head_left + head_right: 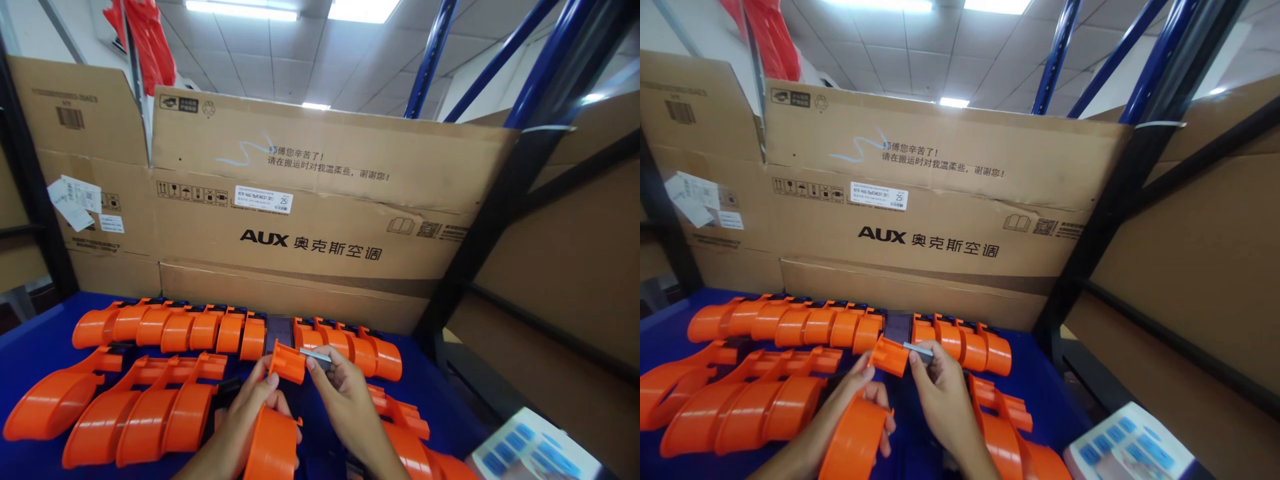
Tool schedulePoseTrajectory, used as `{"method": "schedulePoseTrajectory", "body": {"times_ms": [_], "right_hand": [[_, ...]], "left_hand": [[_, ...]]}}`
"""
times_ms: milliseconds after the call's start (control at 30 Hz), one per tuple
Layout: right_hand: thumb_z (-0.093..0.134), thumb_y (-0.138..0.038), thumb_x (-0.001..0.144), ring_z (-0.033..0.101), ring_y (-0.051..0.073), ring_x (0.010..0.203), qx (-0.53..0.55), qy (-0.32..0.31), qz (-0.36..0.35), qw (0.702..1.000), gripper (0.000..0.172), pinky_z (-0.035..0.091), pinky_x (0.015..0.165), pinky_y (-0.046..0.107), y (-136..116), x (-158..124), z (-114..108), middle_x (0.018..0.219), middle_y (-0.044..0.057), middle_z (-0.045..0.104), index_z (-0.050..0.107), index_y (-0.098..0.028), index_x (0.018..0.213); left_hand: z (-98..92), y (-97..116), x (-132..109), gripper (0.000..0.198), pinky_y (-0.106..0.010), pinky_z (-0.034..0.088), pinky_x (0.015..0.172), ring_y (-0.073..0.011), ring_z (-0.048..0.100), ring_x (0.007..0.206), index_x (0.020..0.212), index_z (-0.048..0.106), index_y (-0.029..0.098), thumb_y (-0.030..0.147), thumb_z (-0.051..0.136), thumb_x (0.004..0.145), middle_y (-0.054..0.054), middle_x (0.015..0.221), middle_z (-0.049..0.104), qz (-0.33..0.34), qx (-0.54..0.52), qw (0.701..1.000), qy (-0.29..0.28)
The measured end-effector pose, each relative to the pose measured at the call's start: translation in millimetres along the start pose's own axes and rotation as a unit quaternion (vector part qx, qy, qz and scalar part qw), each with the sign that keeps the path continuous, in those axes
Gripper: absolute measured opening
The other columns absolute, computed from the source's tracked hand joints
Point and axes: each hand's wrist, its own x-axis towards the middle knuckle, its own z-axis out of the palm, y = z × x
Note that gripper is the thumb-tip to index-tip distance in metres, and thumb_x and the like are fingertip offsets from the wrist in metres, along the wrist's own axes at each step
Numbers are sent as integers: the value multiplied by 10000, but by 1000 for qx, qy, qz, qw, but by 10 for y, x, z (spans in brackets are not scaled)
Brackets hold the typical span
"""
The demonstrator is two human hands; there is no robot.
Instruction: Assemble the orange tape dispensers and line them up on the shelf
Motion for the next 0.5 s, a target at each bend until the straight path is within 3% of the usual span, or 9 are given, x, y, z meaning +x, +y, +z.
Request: {"method": "schedulePoseTrajectory", "body": {"times_ms": [100, 233, 333, 433, 500], "right_hand": [[699, -552, 857, 639, 202, 743, 31, 53, 15, 998, 429, 512, 631, 283, 42, 9, 46, 888, 44, 702, 658, -203, 1103], [684, -604, 843, 659, 221, 639, 13, 76, 32, 996, 513, 529, 556, 317, 97, 3, 27, 842, 80, 748, 702, -175, 1124], [625, -561, 905, 730, 298, 854, -59, 86, -11, 994, 514, 592, 774, 434, 144, -25, -5, 1006, 130, 780, 704, -180, 1240], [565, -463, 967, 635, 341, 1223, -149, 67, -73, 984, 466, 472, 1068, 535, 160, -73, -6, 1297, 147, 701, 658, -204, 1344], [521, -416, 992, 599, 333, 1281, -189, 31, -97, 977, 436, 439, 1111, 546, 143, -111, 4, 1354, 139, 670, 650, -212, 1356]], "left_hand": [[90, -14, -67, 657, -289, 505, 479, -263, 730, 520, 1270, 484, 245, 655, 683, 796, -37, 663, 759, 71, 44, 996, 30], [152, 76, -99, 614, -302, 508, 471, -267, 728, 527, 1222, 494, 216, 669, 623, 828, -65, 694, 767, 51, 43, 996, 51], [137, 84, -94, 600, -299, 492, 468, -265, 720, 512, 1208, 512, 226, 675, 620, 823, -54, 676, 758, 48, 45, 996, 52], [94, 29, -97, 603, -310, 490, 515, -269, 727, 550, 1225, 550, 251, 669, 653, 803, -41, 674, 754, 52, 45, 996, 55], [74, -1, -111, 627, -327, 496, 561, -278, 735, 599, 1280, 552, 275, 652, 675, 795, -27, 679, 751, 48, 40, 997, 55]]}}
